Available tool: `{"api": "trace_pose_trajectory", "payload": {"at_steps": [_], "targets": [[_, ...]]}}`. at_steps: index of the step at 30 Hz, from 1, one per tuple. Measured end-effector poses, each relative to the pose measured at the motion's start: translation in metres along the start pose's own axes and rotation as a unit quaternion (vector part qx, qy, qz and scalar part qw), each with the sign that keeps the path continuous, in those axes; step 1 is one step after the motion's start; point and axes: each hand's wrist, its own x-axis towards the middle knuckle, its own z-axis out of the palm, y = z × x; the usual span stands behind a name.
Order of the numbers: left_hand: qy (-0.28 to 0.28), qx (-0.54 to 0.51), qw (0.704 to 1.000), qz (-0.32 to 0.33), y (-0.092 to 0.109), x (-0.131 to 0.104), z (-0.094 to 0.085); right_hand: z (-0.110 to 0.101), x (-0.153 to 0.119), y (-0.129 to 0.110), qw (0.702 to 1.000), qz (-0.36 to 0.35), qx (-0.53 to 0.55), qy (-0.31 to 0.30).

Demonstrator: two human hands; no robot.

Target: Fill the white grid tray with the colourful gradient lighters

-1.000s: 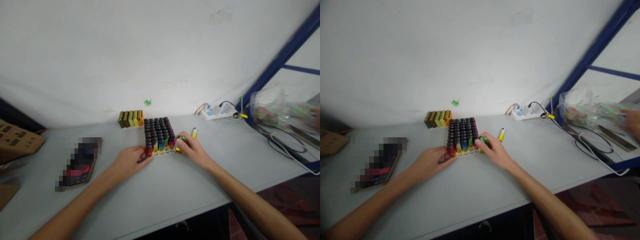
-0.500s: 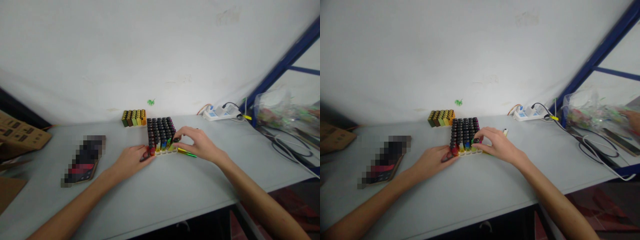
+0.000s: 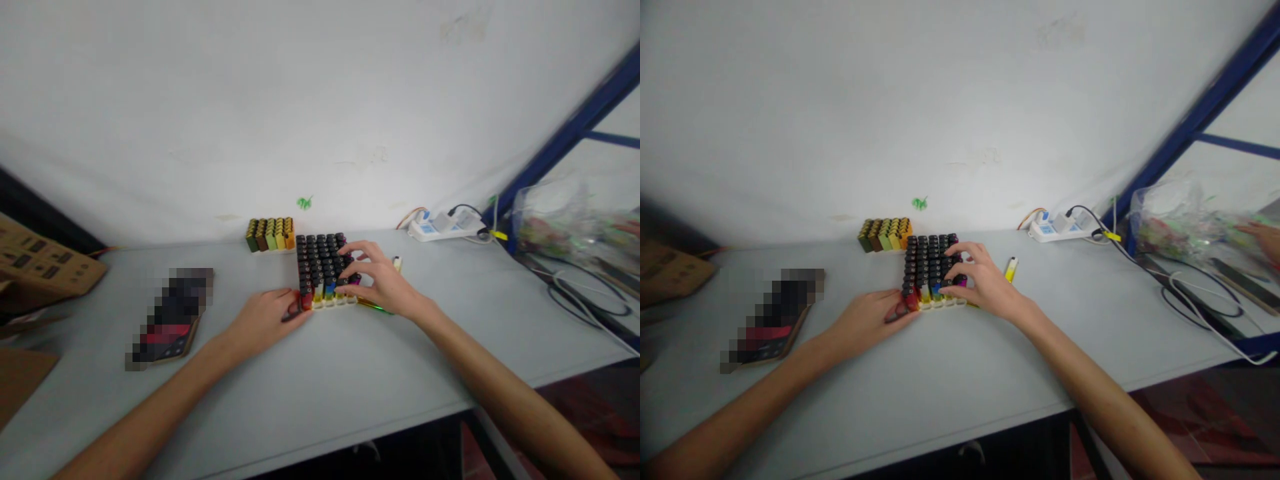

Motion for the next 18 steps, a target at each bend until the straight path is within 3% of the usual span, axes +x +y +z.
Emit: {"api": "trace_pose_trajectory", "payload": {"at_steps": [6,12,18], "targets": [[0.002,0.007,1.000,-0.009,-0.001,0.000,0.001,-0.004,-0.004,-0.003,1.000,-0.009,-0.007,0.022],[-0.006,0.014,1.000,-0.011,0.000,0.001,0.000,-0.045,-0.014,0.022,0.996,0.058,0.007,0.064],[-0.008,0.015,1.000,-0.020,0.001,0.000,-0.002,-0.077,-0.049,0.057,0.983,0.175,-0.042,-0.047]]}}
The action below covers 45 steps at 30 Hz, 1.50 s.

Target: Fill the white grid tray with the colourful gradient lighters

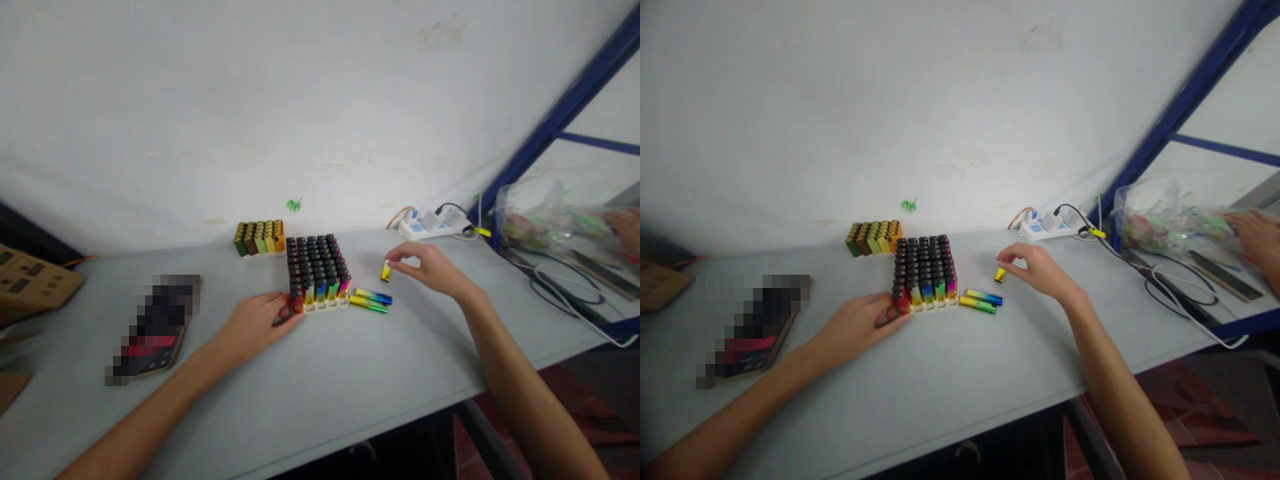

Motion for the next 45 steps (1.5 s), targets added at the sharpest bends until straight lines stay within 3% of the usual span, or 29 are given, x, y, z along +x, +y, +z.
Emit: {"api": "trace_pose_trajectory", "payload": {"at_steps": [2,6,12,15,18,21,25,28,33,39,45], "targets": [[0.002,-0.004,1.000,0.004,-0.001,0.000,0.001,0.000,-0.008,0.014,0.999,0.027,-0.019,-0.018],[0.004,-0.009,1.000,0.005,-0.002,0.000,0.001,0.007,-0.014,0.032,0.993,0.084,-0.084,0.009],[-0.003,0.000,1.000,0.001,0.000,0.001,-0.001,0.032,0.003,0.017,0.959,0.201,-0.200,-0.003],[-0.002,0.005,1.000,0.002,0.001,0.001,-0.002,0.044,0.012,0.009,0.958,0.206,-0.199,-0.032],[0.002,0.002,1.000,0.001,0.000,0.001,-0.001,0.050,0.014,0.009,0.984,0.130,-0.117,-0.023],[0.006,-0.008,1.000,0.001,-0.002,0.001,0.001,0.050,0.010,0.008,0.995,0.087,0.046,0.014],[0.009,-0.015,1.000,0.000,-0.002,0.000,0.002,0.046,0.003,-0.010,0.943,0.072,0.325,0.025],[0.010,-0.025,1.000,-0.002,0.000,0.000,0.000,0.039,0.004,-0.030,0.917,0.062,0.394,0.002],[0.003,-0.021,1.000,-0.003,0.002,0.000,-0.002,0.039,0.015,-0.058,0.924,0.066,0.377,0.000],[-0.004,-0.014,1.000,0.000,0.001,0.000,-0.001,0.068,0.013,-0.081,0.967,0.104,0.188,0.140],[0.000,-0.021,1.000,-0.006,0.002,0.001,-0.002,0.079,0.005,-0.084,0.969,0.128,0.149,0.148]]}}
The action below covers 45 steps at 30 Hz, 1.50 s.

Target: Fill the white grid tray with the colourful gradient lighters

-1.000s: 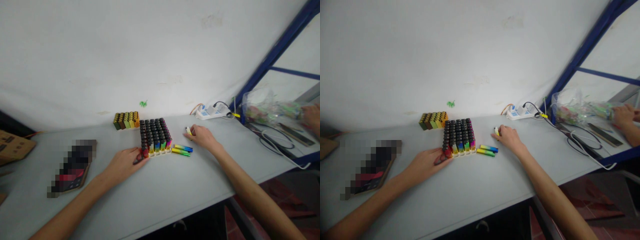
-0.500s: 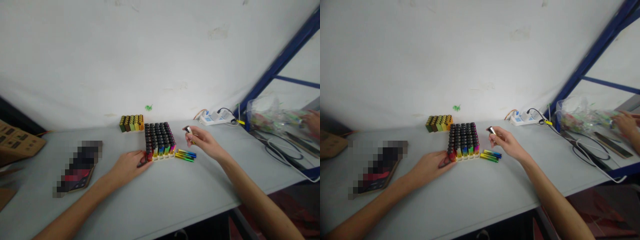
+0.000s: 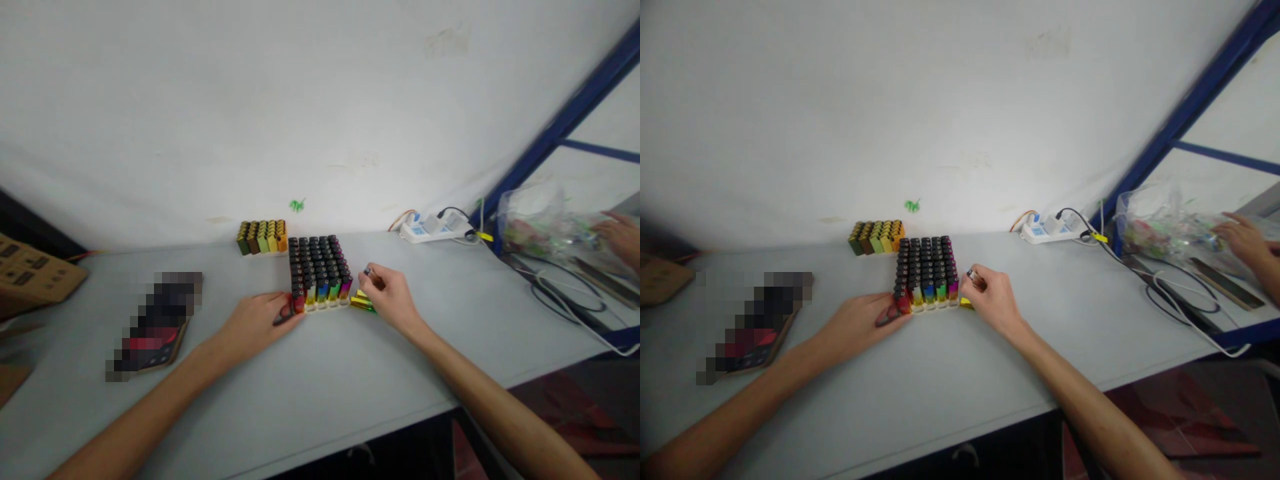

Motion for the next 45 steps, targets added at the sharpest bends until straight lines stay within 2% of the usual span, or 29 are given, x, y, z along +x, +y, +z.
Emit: {"api": "trace_pose_trajectory", "payload": {"at_steps": [12,16,21,24,28,33,41,45], "targets": [[-0.004,0.006,1.000,0.011,0.000,-0.001,0.000,0.001,-0.001,0.006,0.997,-0.012,0.038,-0.061],[-0.008,0.008,1.000,0.015,0.001,-0.001,-0.001,-0.013,0.005,0.001,0.992,-0.085,0.061,-0.077],[0.001,0.011,1.000,0.029,-0.002,-0.001,0.002,-0.029,0.014,-0.024,0.972,-0.231,-0.023,-0.040],[0.007,0.014,0.999,0.032,-0.003,-0.001,0.004,-0.027,0.016,-0.039,0.959,-0.262,-0.045,-0.100],[0.008,0.017,0.999,0.028,-0.003,0.000,0.005,-0.010,0.015,-0.047,0.931,-0.298,-0.095,-0.187],[0.022,0.006,0.999,0.035,-0.003,-0.001,0.006,0.005,0.013,-0.047,0.905,-0.297,-0.172,-0.253],[0.015,0.013,0.999,0.034,-0.005,-0.001,0.006,-0.002,0.027,-0.075,0.892,-0.248,-0.172,-0.338],[0.020,0.027,0.999,0.030,-0.006,-0.001,0.008,0.005,0.029,-0.080,0.887,-0.254,-0.203,-0.328]]}}
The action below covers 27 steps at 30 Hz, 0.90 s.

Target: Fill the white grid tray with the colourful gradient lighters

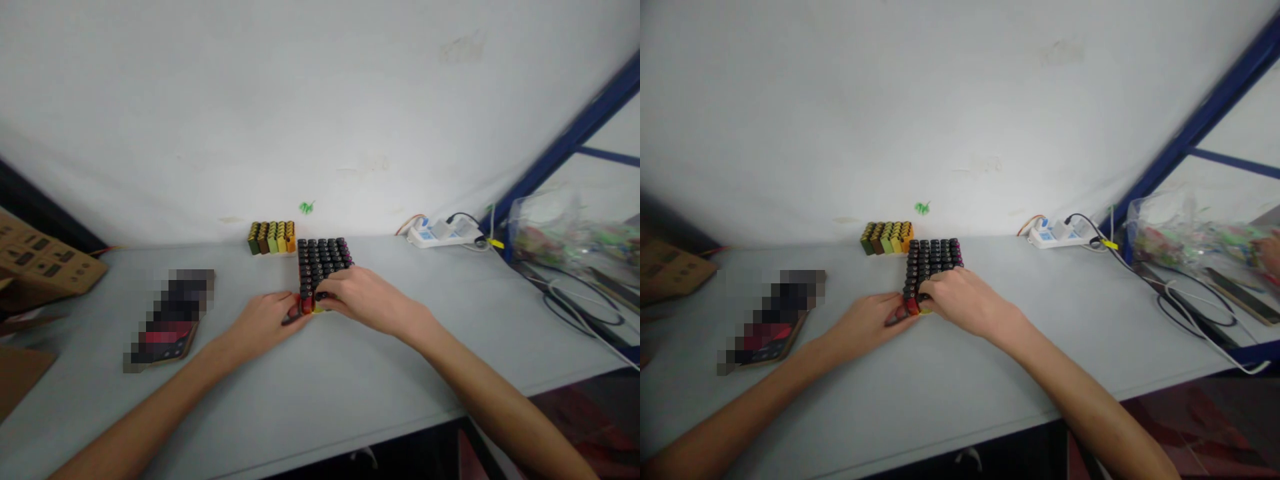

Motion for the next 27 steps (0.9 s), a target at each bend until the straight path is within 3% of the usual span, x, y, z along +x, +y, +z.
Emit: {"api": "trace_pose_trajectory", "payload": {"at_steps": [5,10,14,21,24,27], "targets": [[-0.006,0.000,1.000,0.001,0.002,0.000,-0.002,0.011,-0.019,0.013,0.994,-0.005,0.068,0.080],[-0.016,-0.009,1.000,0.006,0.004,0.001,-0.004,-0.003,-0.061,0.048,0.976,0.099,0.081,0.177],[-0.018,-0.005,1.000,0.003,0.004,0.001,-0.004,-0.004,-0.083,0.070,0.982,0.138,0.071,0.106],[-0.016,-0.005,1.000,0.002,0.003,0.001,-0.005,0.028,-0.086,0.090,0.983,0.155,0.103,0.000],[-0.013,-0.014,1.000,-0.001,0.003,0.001,-0.004,0.031,-0.086,0.094,0.983,0.148,0.109,0.011],[-0.009,-0.023,1.000,-0.006,0.003,0.001,-0.005,0.027,-0.087,0.094,0.978,0.157,0.113,0.076]]}}
